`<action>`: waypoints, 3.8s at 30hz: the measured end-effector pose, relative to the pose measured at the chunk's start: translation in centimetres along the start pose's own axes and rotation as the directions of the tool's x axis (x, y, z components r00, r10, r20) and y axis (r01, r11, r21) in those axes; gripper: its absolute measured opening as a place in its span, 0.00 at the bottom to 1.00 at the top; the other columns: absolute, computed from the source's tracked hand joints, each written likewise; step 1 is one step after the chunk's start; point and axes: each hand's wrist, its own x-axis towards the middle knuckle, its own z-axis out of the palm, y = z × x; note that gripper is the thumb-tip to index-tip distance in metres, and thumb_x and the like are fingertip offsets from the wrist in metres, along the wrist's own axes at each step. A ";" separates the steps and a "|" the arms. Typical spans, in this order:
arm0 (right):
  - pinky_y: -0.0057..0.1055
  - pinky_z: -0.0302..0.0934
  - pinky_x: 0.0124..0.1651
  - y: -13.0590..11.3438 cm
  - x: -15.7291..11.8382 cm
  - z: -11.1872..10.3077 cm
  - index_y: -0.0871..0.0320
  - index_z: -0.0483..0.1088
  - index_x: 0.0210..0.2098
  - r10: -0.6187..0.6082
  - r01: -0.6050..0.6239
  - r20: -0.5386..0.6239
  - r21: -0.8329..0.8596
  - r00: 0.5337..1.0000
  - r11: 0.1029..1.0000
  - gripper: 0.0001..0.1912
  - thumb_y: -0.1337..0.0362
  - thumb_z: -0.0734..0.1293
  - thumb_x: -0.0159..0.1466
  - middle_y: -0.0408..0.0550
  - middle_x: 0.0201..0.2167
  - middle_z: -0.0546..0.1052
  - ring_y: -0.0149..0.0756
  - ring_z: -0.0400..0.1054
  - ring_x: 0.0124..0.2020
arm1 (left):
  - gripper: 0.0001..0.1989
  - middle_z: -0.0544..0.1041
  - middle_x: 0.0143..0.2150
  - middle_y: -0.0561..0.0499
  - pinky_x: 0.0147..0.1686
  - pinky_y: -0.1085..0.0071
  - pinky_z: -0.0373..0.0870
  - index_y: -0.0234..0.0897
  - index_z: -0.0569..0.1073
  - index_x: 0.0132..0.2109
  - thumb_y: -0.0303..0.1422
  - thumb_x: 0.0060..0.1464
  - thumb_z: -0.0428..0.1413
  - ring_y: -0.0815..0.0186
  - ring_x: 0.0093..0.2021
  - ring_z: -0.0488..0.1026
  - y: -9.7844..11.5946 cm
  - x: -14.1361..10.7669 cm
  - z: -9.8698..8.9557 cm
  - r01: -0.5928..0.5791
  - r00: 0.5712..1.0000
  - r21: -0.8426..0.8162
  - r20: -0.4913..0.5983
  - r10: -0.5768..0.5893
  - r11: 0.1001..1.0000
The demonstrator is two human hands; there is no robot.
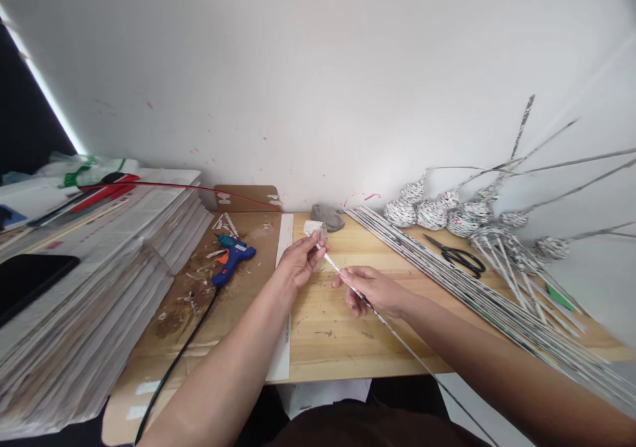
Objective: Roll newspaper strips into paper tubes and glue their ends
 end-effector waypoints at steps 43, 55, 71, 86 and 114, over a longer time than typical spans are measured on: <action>0.25 0.49 0.23 0.0 1.1 0.2 0.58 0.67 0.30 -0.246 0.189 -0.253 -0.228 0.936 0.955 0.17 0.49 0.63 0.60 0.40 0.18 0.65 0.27 0.57 0.19 | 0.05 0.76 0.28 0.48 0.28 0.82 0.74 0.29 0.72 0.32 0.29 0.52 0.59 0.69 0.31 0.77 0.1 0.0 -0.1 -0.006 1.000 0.065 0.027 0.004 0.998; 0.23 0.48 0.19 0.3 1.0 -0.2 0.59 0.66 0.32 0.003 0.007 -0.044 0.219 0.999 0.976 0.21 0.46 0.61 0.60 0.37 0.15 0.62 0.25 0.56 0.14 | 0.05 0.76 0.30 0.48 0.34 0.79 0.75 0.29 0.73 0.34 0.28 0.52 0.58 0.68 0.33 0.77 0.2 -0.3 0.0 0.007 0.992 0.082 0.127 -0.017 0.997; 0.24 0.49 0.20 0.1 1.2 0.0 0.59 0.66 0.34 -0.049 0.062 -0.100 0.127 0.994 0.990 0.20 0.47 0.61 0.60 0.37 0.16 0.62 0.26 0.55 0.15 | 0.04 0.76 0.31 0.48 0.36 0.79 0.75 0.28 0.73 0.35 0.27 0.53 0.57 0.68 0.34 0.78 0.2 -0.1 -0.1 0.023 0.990 0.078 0.136 -0.034 0.997; 0.31 0.49 0.30 -1.9 1.4 1.8 0.58 0.67 0.49 -0.557 -0.011 -0.190 -0.951 0.809 0.308 0.21 0.55 0.52 0.68 0.53 0.31 0.77 0.40 0.69 0.28 | 0.06 0.77 0.30 0.48 0.20 0.83 0.71 0.29 0.74 0.35 0.29 0.50 0.60 0.72 0.26 0.75 -0.1 -0.4 0.1 0.055 0.997 0.119 0.048 -0.061 0.991; 0.26 0.48 0.23 -1.1 2.4 1.9 0.57 0.57 0.26 0.010 -0.136 0.182 0.698 0.983 0.703 0.15 0.58 0.52 0.67 0.37 0.14 0.55 0.28 0.50 0.16 | 0.05 0.75 0.28 0.49 0.25 0.84 0.73 0.29 0.74 0.34 0.29 0.52 0.58 0.72 0.28 0.76 0.4 -0.9 0.4 0.065 0.990 0.061 0.123 -0.072 0.996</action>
